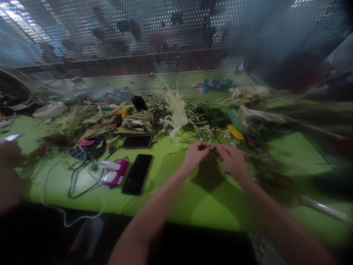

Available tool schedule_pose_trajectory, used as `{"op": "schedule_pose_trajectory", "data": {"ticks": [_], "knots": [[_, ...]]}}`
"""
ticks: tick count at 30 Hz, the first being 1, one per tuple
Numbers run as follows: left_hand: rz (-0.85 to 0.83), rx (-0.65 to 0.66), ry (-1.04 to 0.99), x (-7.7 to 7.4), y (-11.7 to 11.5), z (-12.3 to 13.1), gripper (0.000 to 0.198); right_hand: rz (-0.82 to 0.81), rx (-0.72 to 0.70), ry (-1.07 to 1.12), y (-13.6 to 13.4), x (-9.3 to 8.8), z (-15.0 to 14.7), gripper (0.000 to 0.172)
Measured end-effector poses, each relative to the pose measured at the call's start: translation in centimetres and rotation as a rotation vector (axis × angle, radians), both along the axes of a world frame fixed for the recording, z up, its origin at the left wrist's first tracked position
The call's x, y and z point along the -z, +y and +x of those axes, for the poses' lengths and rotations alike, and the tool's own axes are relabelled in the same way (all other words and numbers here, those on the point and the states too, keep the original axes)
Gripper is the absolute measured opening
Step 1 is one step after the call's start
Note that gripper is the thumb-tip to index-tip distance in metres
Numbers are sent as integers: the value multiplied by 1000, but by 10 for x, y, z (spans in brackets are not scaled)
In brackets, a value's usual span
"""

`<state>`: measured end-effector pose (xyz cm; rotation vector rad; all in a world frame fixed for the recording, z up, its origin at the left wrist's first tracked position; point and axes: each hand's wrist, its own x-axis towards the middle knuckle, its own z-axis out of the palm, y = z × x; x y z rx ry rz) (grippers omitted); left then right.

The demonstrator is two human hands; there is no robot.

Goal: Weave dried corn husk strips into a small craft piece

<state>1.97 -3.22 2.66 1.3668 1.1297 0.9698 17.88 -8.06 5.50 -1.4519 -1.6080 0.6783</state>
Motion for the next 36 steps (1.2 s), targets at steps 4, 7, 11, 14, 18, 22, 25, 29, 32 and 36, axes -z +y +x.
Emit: {"op": "schedule_pose_trajectory", "data": {"ticks": [4, 7, 11, 14, 18, 22, 25, 29, 32, 36], "knots": [[5, -31, -5, 1, 0, 1, 19, 13, -17, -11, -3, -2, -3, 34], [18, -21, -9, 2, 0, 0, 14, 8, -5, -4, -2, 1, -2, 32], [25, -14, -37, 4, 1, 0, 13, 20, 2, 12, 1, 5, 0, 29], [4, -6, -63, 2, 0, 0, 10, 63, 0, -38, 1, 6, 0, 29], [-21, -5, -73, 2, 1, 0, 14, 112, -22, -203, -2, 3, -1, 34], [-7, -5, -84, 5, 2, 0, 12, 113, -37, -244, -3, 2, -1, 35], [-6, 4, -100, 6, 3, -1, 12, 116, -35, -176, 0, 4, 0, 31], [16, -2, -87, 5, 2, -1, 15, 115, -22, -77, 5, 10, 2, 23], [74, -4, -50, 2, 2, -1, 18, 139, -8, -128, 9, 12, 4, 17], [169, 13, -4, -2, 0, 0, 22, 133, -19, -179, 11, 13, 6, 17]]}}
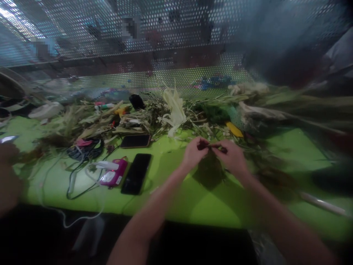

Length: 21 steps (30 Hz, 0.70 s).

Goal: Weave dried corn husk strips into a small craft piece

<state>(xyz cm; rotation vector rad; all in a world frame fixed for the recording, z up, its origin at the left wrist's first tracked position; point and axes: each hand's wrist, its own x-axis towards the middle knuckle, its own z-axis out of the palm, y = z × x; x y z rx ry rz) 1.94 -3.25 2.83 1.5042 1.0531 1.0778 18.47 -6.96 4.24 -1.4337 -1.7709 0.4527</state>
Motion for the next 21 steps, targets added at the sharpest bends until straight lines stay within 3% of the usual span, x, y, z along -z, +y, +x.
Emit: {"op": "schedule_pose_trajectory", "data": {"ticks": [8, 15, 21], "knots": [[175, -2, 192, -5, -8, 0, 26, 115, 26, -123, 0, 2, 0, 13], [202, -13, 313, -12, -14, 1, 25, 220, 8, -361, -5, -2, 0, 15], [137, -8, 195, -9, -14, 4, 25, 265, 44, -516, -5, 1, -1, 13]]}}
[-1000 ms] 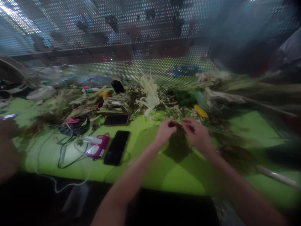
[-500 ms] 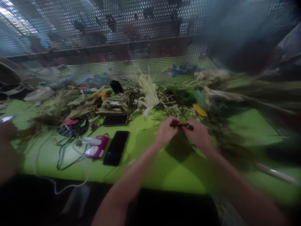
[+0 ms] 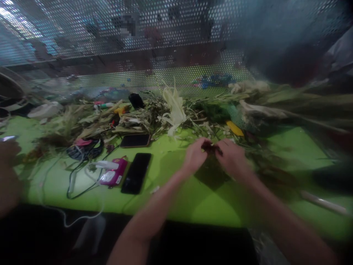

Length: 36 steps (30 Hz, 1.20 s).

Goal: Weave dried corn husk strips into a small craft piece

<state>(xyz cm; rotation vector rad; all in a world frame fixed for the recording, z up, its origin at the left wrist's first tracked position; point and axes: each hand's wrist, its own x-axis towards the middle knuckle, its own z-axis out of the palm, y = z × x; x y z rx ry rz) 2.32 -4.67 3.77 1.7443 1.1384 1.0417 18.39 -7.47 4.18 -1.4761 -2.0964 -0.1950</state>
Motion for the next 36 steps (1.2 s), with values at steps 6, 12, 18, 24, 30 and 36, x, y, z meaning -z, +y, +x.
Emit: {"op": "schedule_pose_trajectory", "data": {"ticks": [6, 12, 18, 24, 30, 36], "knots": [[-251, 36, -288, 7, 10, -1, 21, -85, 23, 242, 6, 1, 1, 7], [-426, 77, -455, 12, 12, -3, 18, -121, -4, 373, 7, 3, 2, 5], [-457, 55, -515, 15, 12, 1, 22, -110, -11, 361, 6, 3, 2, 4], [-460, 41, -522, 18, 13, 1, 21, -99, -18, 310, 5, 0, 2, 5], [-431, 22, -482, 22, 14, 2, 21, -116, -33, 278, 2, -4, 0, 8], [-386, 4, -422, 24, 14, 0, 21, -145, -57, 352, 3, -7, 4, 11]]}}
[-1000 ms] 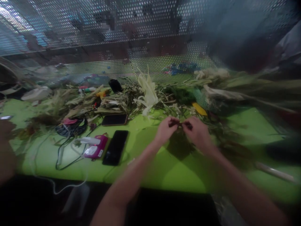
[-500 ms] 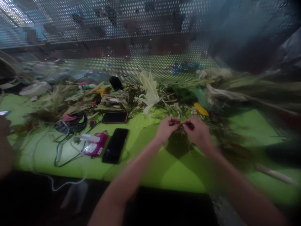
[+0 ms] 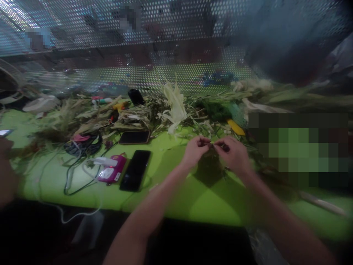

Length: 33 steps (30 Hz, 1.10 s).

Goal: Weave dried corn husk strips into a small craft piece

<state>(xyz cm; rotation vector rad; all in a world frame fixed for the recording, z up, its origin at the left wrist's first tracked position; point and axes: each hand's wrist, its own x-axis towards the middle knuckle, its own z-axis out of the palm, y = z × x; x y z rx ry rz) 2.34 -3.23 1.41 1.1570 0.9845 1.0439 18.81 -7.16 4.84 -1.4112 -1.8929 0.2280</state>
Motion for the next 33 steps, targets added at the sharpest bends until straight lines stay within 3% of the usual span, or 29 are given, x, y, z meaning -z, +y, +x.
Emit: {"op": "schedule_pose_trajectory", "data": {"ticks": [7, 18, 21, 24, 28, 33], "knots": [[34, -7, 40, -4, -2, -1, 20, -108, 2, -8, -1, -3, 3, 9], [143, -31, 168, -11, 0, -5, 18, -80, 71, 66, 4, -2, 13, 6], [167, -22, 208, -12, 1, -7, 18, -130, 109, 214, 7, -2, 19, 10], [195, -8, 249, -13, 2, -8, 17, -270, 116, 496, 11, -3, 23, 15], [221, 17, 284, -15, 1, -8, 18, -461, 9, 926, 13, -5, 20, 15], [186, 12, 339, -21, -3, -8, 20, -595, -105, 1184, 13, -4, 11, 9]]}}
